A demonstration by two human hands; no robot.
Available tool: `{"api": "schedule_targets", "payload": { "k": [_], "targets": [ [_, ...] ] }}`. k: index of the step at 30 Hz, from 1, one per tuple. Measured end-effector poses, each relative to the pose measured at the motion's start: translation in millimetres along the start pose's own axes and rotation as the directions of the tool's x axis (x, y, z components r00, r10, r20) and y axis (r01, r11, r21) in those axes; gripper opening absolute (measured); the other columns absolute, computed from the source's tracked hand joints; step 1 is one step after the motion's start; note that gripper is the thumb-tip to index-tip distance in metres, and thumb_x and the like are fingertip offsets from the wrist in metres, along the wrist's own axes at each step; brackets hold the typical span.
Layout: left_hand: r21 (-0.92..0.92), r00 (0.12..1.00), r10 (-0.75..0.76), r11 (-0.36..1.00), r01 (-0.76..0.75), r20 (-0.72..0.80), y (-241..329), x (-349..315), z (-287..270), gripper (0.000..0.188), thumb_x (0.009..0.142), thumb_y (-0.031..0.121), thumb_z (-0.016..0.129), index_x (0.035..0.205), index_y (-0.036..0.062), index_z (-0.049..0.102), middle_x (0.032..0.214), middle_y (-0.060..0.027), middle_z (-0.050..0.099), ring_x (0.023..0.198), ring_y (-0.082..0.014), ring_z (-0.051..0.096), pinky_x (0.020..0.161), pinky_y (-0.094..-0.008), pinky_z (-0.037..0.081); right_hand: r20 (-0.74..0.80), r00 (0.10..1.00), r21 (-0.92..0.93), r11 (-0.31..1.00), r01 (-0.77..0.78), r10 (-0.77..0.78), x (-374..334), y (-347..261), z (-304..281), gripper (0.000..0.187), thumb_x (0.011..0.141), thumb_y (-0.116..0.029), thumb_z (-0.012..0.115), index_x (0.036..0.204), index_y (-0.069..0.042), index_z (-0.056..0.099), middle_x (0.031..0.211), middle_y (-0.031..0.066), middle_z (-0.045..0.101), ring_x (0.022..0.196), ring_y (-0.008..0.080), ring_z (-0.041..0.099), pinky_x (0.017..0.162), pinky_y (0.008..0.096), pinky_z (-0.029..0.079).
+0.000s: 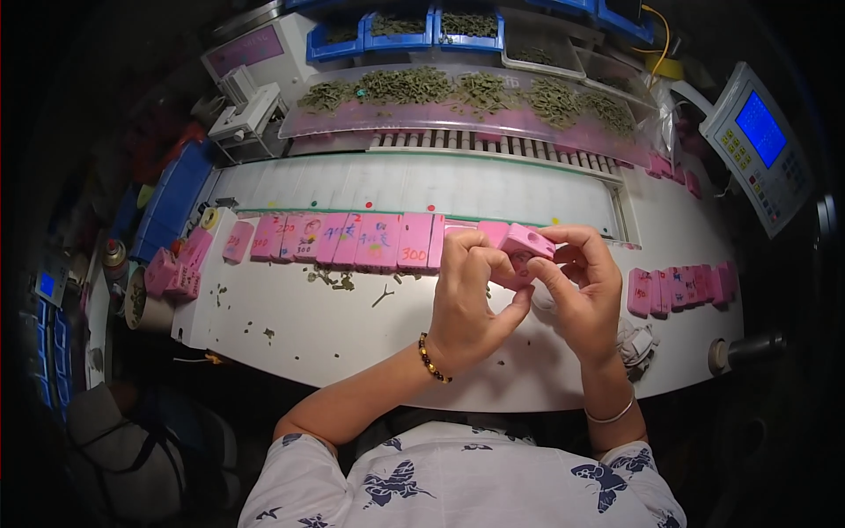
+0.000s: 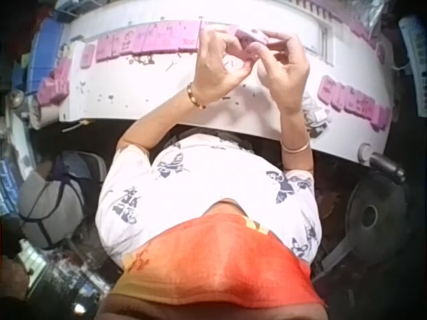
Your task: Placing small colorful figurines into pink molds and prepping them with a sponge at a production assembly station.
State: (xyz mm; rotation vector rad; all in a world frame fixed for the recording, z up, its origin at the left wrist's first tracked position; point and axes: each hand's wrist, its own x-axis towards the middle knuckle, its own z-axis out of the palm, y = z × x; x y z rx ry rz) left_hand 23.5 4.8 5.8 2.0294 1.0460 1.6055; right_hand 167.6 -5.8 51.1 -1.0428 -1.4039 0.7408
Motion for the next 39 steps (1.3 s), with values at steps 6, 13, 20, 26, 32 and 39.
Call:
{"api": "schedule_targets", "payload": {
  "k": [6,13,20,26,32,39],
  "targets": [
    [0.045,0.996,0.064,0.997,-0.066,0.055,-3,-2,-4,0.041,0.064,-0.003,0.076,0.094,0.0061,0.05,0.098,-0.0095,0.05,0.1,-0.0239,0.047,0.071,-0.0308,0.049,0.178,0.98,0.089,0.99,-0.109,0.092,6,4,-17,0.024,0.08,0.001,0.074,0.094,-0.004,0.055,0.09,0.0016,0.06,0.078,0.0069,0.06,0.066,0.0199,0.049],
    [-0.031,0.999,-0.028,0.999,0.029,0.041,-2,3,-4,0.04,0.065,0.002,0.077,0.094,0.0058,0.051,0.099,-0.0084,0.049,0.095,-0.0221,0.05,0.075,-0.0315,0.047,0.094,0.993,0.142,0.986,-0.089,0.076,0,10,-9,0.037,0.077,0.003,0.076,0.105,-0.003,0.052,0.098,0.0051,0.061,0.08,0.0102,0.06,0.071,0.0225,0.052],
    [0.184,0.946,-0.321,0.934,0.306,0.055,-86,53,-38,0.031,0.072,0.012,0.075,0.097,0.0032,0.058,0.102,-0.0082,0.053,0.088,-0.0204,0.058,0.079,-0.0306,0.05,0.131,0.984,0.042,0.991,-0.125,0.118,-2,14,-9,0.056,0.077,-0.003,0.079,0.124,-0.003,0.048,0.117,0.0087,0.056,0.105,0.0177,0.055,0.081,0.0289,0.052],
    [0.568,0.925,-0.378,0.77,0.291,0.038,-153,81,-72,0.032,0.074,0.027,0.076,0.092,0.0015,0.067,0.102,-0.016,0.061,0.094,-0.0306,0.062,0.086,-0.0383,0.05,0.172,0.971,-0.11,0.983,-0.149,0.167,-8,19,-15,0.047,0.077,-0.006,0.077,0.118,-0.003,0.053,0.117,0.0077,0.059,0.106,0.0177,0.056,0.083,0.0314,0.051],
    [0.623,0.916,-0.402,0.717,0.313,0.003,-167,95,-90,0.035,0.074,0.031,0.078,0.093,0.0029,0.07,0.108,-0.017,0.062,0.098,-0.0329,0.061,0.088,-0.0395,0.049,0.252,0.966,-0.569,0.797,0.203,-0.066,-8,17,-32,0.049,0.074,-0.008,0.077,0.117,-0.002,0.054,0.116,0.0136,0.059,0.107,0.0302,0.057,0.09,0.0396,0.046],
    [0.564,0.997,-0.062,0.826,0.022,0.052,-122,71,-82,0.037,0.081,0.026,0.075,0.11,0.0051,0.062,0.112,-0.0129,0.058,0.107,-0.0329,0.054,0.092,-0.0418,0.044,0.406,0.883,-0.709,0.691,0.143,0.234,-20,11,-67,0.058,0.071,-0.009,0.077,0.123,-0.004,0.052,0.113,0.0148,0.058,0.104,0.0348,0.056,0.089,0.0416,0.045]
  ]
}}
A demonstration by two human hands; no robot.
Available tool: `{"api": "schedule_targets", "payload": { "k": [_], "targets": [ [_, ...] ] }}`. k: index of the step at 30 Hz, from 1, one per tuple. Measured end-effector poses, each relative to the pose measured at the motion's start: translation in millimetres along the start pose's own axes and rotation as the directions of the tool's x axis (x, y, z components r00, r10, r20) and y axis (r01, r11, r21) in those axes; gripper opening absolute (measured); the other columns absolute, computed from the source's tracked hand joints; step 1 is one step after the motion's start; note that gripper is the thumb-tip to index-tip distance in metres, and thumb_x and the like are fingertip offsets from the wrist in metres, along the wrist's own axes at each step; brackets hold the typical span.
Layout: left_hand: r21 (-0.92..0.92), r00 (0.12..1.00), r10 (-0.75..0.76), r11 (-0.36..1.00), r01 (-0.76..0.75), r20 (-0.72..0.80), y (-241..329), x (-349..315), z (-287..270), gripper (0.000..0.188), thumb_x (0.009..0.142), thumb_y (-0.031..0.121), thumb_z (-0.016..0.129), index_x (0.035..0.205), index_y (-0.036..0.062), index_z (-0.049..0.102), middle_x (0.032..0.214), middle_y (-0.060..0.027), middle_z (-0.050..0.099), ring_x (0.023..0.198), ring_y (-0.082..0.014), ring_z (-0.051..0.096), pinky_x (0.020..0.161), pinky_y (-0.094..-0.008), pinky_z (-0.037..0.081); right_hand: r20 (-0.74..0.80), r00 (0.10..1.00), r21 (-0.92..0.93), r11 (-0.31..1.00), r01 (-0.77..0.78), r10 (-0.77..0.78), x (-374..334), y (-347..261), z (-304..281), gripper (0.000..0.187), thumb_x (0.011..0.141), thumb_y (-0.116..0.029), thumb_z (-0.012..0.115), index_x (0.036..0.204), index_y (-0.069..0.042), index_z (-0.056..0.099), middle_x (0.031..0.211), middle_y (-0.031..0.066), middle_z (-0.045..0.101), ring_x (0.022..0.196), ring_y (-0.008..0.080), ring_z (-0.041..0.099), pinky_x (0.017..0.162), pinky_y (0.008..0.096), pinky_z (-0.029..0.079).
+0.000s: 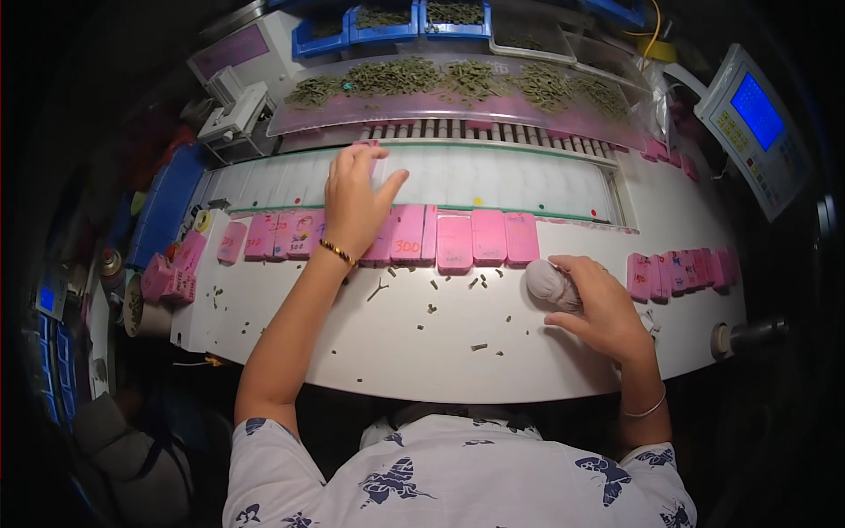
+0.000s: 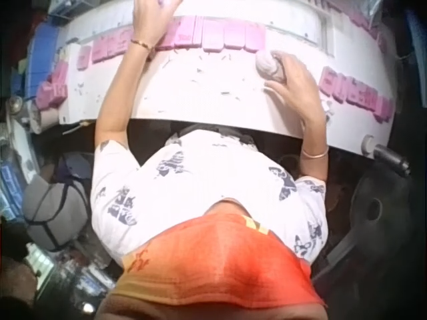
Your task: Placing small colorful figurines into pink molds and prepping them with a sponge at a production assembly station.
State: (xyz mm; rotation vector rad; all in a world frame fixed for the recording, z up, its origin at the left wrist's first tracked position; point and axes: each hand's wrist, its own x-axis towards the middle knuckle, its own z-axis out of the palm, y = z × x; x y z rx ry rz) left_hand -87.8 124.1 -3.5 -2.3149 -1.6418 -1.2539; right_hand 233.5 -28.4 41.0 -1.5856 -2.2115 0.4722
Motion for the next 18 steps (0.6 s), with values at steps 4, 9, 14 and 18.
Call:
{"api": "schedule_targets", "payload": {
  "k": [4,9,14,18],
  "targets": [
    [-0.232,0.988,0.089,0.971,-0.058,0.129,44,-19,1,0.036,0.081,0.023,0.074,0.109,0.0043,0.061,0.112,-0.0131,0.058,0.106,-0.0325,0.055,0.092,-0.0414,0.045,0.018,1.0,-0.047,0.999,0.01,-0.009,-9,14,3,0.062,0.072,-0.009,0.076,0.129,-0.007,0.051,0.109,0.0149,0.058,0.099,0.036,0.056,0.087,0.0422,0.045],
    [-0.351,0.96,0.195,0.929,-0.116,0.199,82,-28,-2,0.031,0.082,0.014,0.073,0.109,0.002,0.062,0.113,-0.0139,0.059,0.105,-0.0302,0.057,0.09,-0.0383,0.046,-0.256,0.957,-0.084,0.983,-0.16,0.134,-5,35,4,0.067,0.072,-0.011,0.077,0.133,-0.006,0.049,0.115,0.0149,0.057,0.107,0.0346,0.055,0.091,0.0416,0.044],
    [-0.497,0.956,0.171,0.867,-0.031,0.239,104,-38,-7,0.029,0.08,0.008,0.074,0.106,0.0008,0.064,0.106,-0.0143,0.063,0.096,-0.0282,0.062,0.083,-0.0352,0.05,-0.285,0.94,-0.321,0.943,0.089,-0.186,35,11,12,0.071,0.074,-0.014,0.077,0.136,-0.004,0.046,0.131,0.0139,0.051,0.121,0.0329,0.048,0.097,0.0439,0.041],
    [-0.549,0.94,0.272,0.827,-0.119,0.206,116,-47,0,0.028,0.082,0.01,0.073,0.106,0.0018,0.062,0.1,-0.0124,0.063,0.093,-0.0274,0.061,0.074,-0.0354,0.051,-0.185,0.957,-0.232,0.956,0.177,-0.222,55,11,32,0.067,0.073,-0.012,0.077,0.133,-0.003,0.049,0.134,0.0161,0.05,0.124,0.0341,0.047,0.1,0.0429,0.041]
  ]
}}
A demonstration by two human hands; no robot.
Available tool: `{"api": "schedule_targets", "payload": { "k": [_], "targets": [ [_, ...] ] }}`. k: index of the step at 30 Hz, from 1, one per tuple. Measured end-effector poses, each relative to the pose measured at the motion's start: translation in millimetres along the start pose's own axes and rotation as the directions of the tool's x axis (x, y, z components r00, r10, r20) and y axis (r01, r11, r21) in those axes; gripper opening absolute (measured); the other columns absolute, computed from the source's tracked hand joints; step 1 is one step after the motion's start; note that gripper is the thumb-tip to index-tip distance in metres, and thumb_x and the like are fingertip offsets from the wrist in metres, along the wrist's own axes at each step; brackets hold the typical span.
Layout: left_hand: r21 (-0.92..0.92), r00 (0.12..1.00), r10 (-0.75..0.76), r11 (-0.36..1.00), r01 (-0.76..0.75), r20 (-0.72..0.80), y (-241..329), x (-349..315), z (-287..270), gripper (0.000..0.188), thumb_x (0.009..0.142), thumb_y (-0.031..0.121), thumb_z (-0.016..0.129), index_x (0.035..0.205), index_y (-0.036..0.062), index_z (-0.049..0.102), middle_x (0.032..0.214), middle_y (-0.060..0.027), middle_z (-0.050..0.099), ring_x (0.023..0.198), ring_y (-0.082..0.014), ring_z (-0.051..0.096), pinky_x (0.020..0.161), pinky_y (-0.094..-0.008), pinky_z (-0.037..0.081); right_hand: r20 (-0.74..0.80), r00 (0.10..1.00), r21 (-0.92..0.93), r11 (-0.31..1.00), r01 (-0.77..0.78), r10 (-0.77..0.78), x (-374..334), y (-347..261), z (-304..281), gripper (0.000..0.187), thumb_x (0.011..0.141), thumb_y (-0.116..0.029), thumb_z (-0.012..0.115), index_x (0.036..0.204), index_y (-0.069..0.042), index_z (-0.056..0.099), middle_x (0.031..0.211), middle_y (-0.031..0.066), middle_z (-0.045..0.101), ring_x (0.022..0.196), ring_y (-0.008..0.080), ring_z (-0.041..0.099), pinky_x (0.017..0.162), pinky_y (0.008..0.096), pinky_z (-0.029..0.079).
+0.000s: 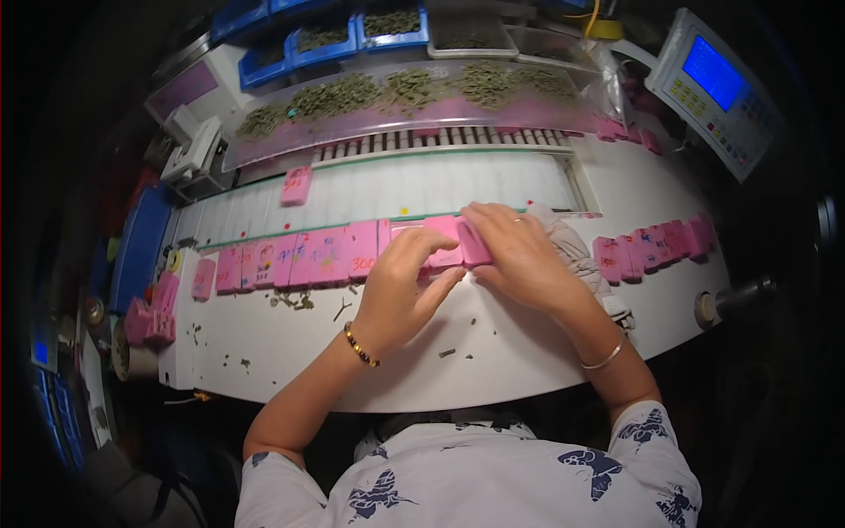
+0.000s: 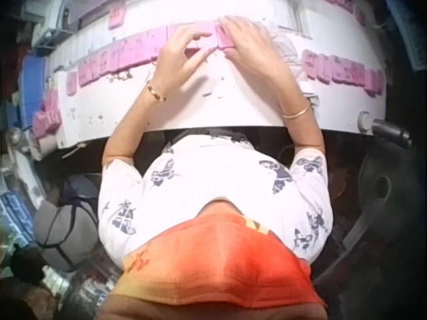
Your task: Placing small colorful figurines into pink molds and prepping them with a sponge at a production assembly station.
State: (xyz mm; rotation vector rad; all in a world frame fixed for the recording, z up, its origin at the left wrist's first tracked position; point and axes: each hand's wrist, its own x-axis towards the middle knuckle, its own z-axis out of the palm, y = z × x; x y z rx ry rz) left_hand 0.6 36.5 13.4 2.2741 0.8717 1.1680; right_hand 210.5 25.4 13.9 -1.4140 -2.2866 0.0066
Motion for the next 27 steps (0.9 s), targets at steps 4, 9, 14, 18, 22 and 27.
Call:
{"api": "schedule_targets", "payload": {
  "k": [4,9,14,18,22,27],
  "targets": [
    [-0.085,0.994,-0.107,0.99,0.11,0.037,12,-4,-6,0.029,0.083,0.009,0.073,0.109,0.0016,0.062,0.103,-0.0115,0.062,0.092,-0.0242,0.061,0.076,-0.0334,0.052,0.084,0.997,0.148,0.989,-0.013,0.001,11,5,15,0.063,0.07,-0.014,0.078,0.125,0.002,0.052,0.119,0.0186,0.054,0.115,0.0351,0.051,0.095,0.0437,0.044],
    [-0.346,0.934,-0.35,0.87,0.35,0.066,9,-3,-1,0.033,0.087,0.006,0.069,0.117,-0.0015,0.059,0.112,-0.0096,0.062,0.1,-0.0151,0.06,0.084,-0.029,0.051,0.137,0.988,0.145,0.985,-0.092,0.072,3,-5,-4,0.07,0.068,-0.018,0.08,0.128,0.001,0.049,0.119,0.0187,0.052,0.114,0.0361,0.05,0.098,0.043,0.042],
    [-0.71,0.813,-0.424,0.417,0.567,0.399,2,3,-3,0.044,0.095,0.016,0.063,0.132,-0.0035,0.049,0.129,-0.0108,0.055,0.105,-0.0155,0.06,0.09,-0.0304,0.052,-0.104,0.994,0.321,0.945,0.066,-0.034,-8,-23,-40,0.078,0.066,-0.019,0.082,0.132,-0.001,0.047,0.124,0.0187,0.051,0.115,0.0369,0.049,0.099,0.0435,0.042],
    [-0.782,0.777,-0.199,0.071,0.619,0.597,2,-1,-8,0.054,0.093,0.025,0.066,0.135,-0.0033,0.047,0.126,-0.0098,0.057,0.114,-0.0178,0.058,0.094,-0.0343,0.05,-0.159,0.98,0.464,0.867,0.181,-0.119,-11,-34,-48,0.082,0.065,-0.018,0.082,0.137,-0.005,0.044,0.128,0.0189,0.049,0.119,0.0379,0.048,0.102,0.0454,0.04],
    [-0.79,0.792,-0.169,0.097,0.605,0.586,-11,-10,-10,0.059,0.089,0.021,0.071,0.137,-0.0033,0.046,0.126,-0.0096,0.057,0.115,-0.0184,0.057,0.095,-0.0341,0.05,-0.167,0.979,0.529,0.827,0.19,-0.119,-13,-40,-41,0.079,0.068,-0.018,0.082,0.137,-0.005,0.045,0.131,0.0175,0.048,0.12,0.0339,0.049,0.101,0.0445,0.041],
    [-0.743,0.828,-0.265,0.365,0.56,0.494,0,-6,-7,0.076,0.078,0.003,0.079,0.142,-0.0061,0.039,0.126,-0.0086,0.053,0.112,-0.016,0.056,0.095,-0.0337,0.05,-0.053,0.994,0.746,0.665,-0.024,0.095,-22,-34,-39,0.078,0.072,-0.019,0.085,0.139,-0.005,0.047,0.137,0.0125,0.045,0.121,0.0242,0.05,0.096,0.037,0.045]
  ]
}}
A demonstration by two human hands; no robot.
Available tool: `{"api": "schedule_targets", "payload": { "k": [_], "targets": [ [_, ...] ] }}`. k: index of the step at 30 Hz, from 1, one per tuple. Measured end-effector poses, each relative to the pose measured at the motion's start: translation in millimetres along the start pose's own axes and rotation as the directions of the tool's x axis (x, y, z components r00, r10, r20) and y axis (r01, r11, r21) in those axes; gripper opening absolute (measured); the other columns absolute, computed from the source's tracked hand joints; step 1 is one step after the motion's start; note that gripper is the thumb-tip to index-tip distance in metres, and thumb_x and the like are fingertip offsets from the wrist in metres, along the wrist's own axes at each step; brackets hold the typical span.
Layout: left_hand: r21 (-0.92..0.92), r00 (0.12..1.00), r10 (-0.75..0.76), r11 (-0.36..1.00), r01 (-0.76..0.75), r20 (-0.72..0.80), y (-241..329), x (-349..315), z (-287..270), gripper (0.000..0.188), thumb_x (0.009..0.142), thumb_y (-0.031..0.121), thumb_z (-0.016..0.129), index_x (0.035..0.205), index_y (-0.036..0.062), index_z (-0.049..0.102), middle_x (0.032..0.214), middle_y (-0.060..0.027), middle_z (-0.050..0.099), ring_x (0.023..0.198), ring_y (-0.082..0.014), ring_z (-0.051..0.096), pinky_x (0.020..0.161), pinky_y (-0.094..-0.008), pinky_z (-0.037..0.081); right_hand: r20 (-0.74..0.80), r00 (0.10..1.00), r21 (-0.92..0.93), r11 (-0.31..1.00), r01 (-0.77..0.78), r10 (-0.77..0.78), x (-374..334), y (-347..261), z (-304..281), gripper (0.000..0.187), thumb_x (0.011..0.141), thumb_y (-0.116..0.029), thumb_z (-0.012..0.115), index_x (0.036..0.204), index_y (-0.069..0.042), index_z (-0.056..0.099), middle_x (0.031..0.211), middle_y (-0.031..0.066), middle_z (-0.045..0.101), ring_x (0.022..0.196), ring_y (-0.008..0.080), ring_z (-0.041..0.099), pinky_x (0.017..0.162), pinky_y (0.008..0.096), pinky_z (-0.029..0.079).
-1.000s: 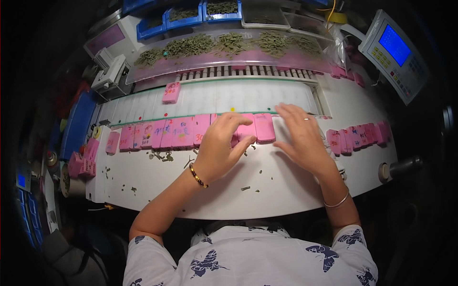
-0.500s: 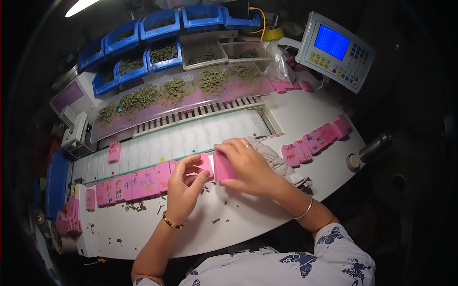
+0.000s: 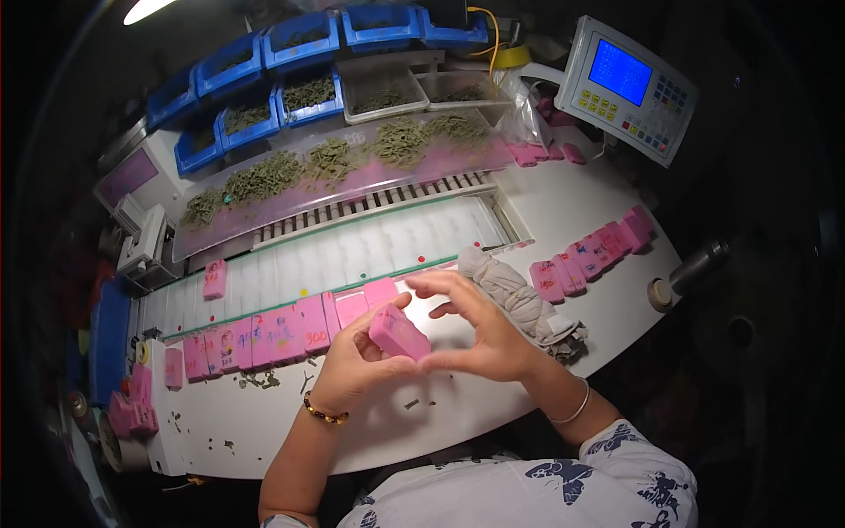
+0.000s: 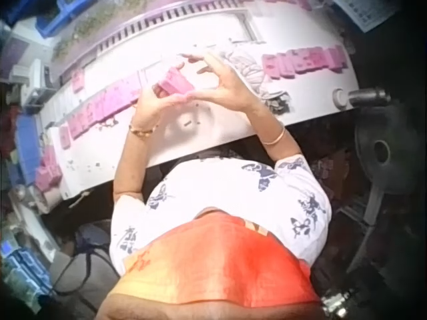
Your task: Placing small colorful figurines into pink molds and prepping them with a sponge at a production assembly station.
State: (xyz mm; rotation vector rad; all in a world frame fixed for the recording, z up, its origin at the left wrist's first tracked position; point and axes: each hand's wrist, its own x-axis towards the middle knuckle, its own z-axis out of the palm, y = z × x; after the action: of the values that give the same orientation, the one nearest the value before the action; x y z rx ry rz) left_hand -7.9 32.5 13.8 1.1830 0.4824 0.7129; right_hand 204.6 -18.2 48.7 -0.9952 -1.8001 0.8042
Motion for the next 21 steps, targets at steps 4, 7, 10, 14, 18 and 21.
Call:
{"api": "schedule_targets", "payload": {
  "k": [4,7,10,14,18,21],
  "targets": [
    [0.069,1.0,0.0,0.998,0.001,-0.014,1,-2,4,0.08,0.077,0.0,0.079,0.143,-0.0077,0.036,0.123,-0.0076,0.051,0.11,-0.0146,0.056,0.094,-0.0319,0.05,-0.254,0.966,-0.255,0.96,-0.116,0.049,3,10,-36,0.065,0.076,-0.019,0.082,0.131,-0.007,0.051,0.135,0.0121,0.047,0.122,0.0256,0.048,0.092,0.0357,0.048],
    [0.083,1.0,-0.017,0.996,0.018,-0.011,0,-5,0,0.08,0.077,0.001,0.079,0.143,-0.0084,0.036,0.117,-0.0066,0.053,0.11,-0.0148,0.056,0.093,-0.0305,0.05,-0.453,0.89,-0.534,0.814,-0.227,-0.049,16,19,-107,0.053,0.075,-0.017,0.081,0.12,-0.007,0.054,0.138,0.0135,0.045,0.125,0.0284,0.047,0.093,0.0376,0.047],
    [0.022,0.997,-0.076,0.997,0.077,-0.03,3,-3,8,0.081,0.076,0.003,0.081,0.142,-0.0092,0.036,0.115,-0.0068,0.055,0.109,-0.0149,0.057,0.093,-0.0308,0.05,-0.545,0.796,-0.746,0.584,-0.318,-0.262,9,60,-216,0.051,0.073,-0.018,0.083,0.114,-0.007,0.055,0.14,0.0204,0.04,0.131,0.0363,0.042,0.104,0.044,0.04],
    [-0.03,0.989,-0.122,0.992,0.12,-0.078,-1,1,10,0.081,0.073,0.007,0.082,0.141,-0.0077,0.04,0.118,-0.0076,0.056,0.11,-0.0155,0.057,0.096,-0.0314,0.047,-0.51,0.764,-0.859,0.284,-0.427,-0.395,0,82,-321,0.047,0.072,-0.02,0.083,0.107,-0.007,0.055,0.147,0.0237,0.033,0.135,0.0399,0.037,0.109,0.0462,0.032],
    [-0.052,0.986,-0.138,0.99,0.133,-0.098,-4,1,5,0.081,0.072,0.009,0.083,0.14,-0.0056,0.043,0.122,-0.0083,0.057,0.113,-0.0165,0.056,0.098,-0.0321,0.045,-0.481,0.8,-0.876,0.184,-0.445,-0.357,7,83,-340,0.038,0.071,-0.015,0.083,0.098,-0.008,0.056,0.15,0.0184,0.033,0.135,0.0375,0.038,0.108,0.0458,0.035],
    [-0.065,0.983,-0.156,0.986,0.15,-0.099,-3,1,6,0.079,0.073,0.009,0.081,0.141,-0.0057,0.042,0.121,-0.0084,0.057,0.112,-0.0167,0.056,0.098,-0.0322,0.045,-0.491,0.777,-0.871,0.221,-0.438,-0.394,8,86,-341,0.034,0.071,-0.009,0.082,0.093,-0.008,0.056,0.152,0.0164,0.032,0.126,0.0335,0.049,0.104,0.0432,0.04]
  ]
}}
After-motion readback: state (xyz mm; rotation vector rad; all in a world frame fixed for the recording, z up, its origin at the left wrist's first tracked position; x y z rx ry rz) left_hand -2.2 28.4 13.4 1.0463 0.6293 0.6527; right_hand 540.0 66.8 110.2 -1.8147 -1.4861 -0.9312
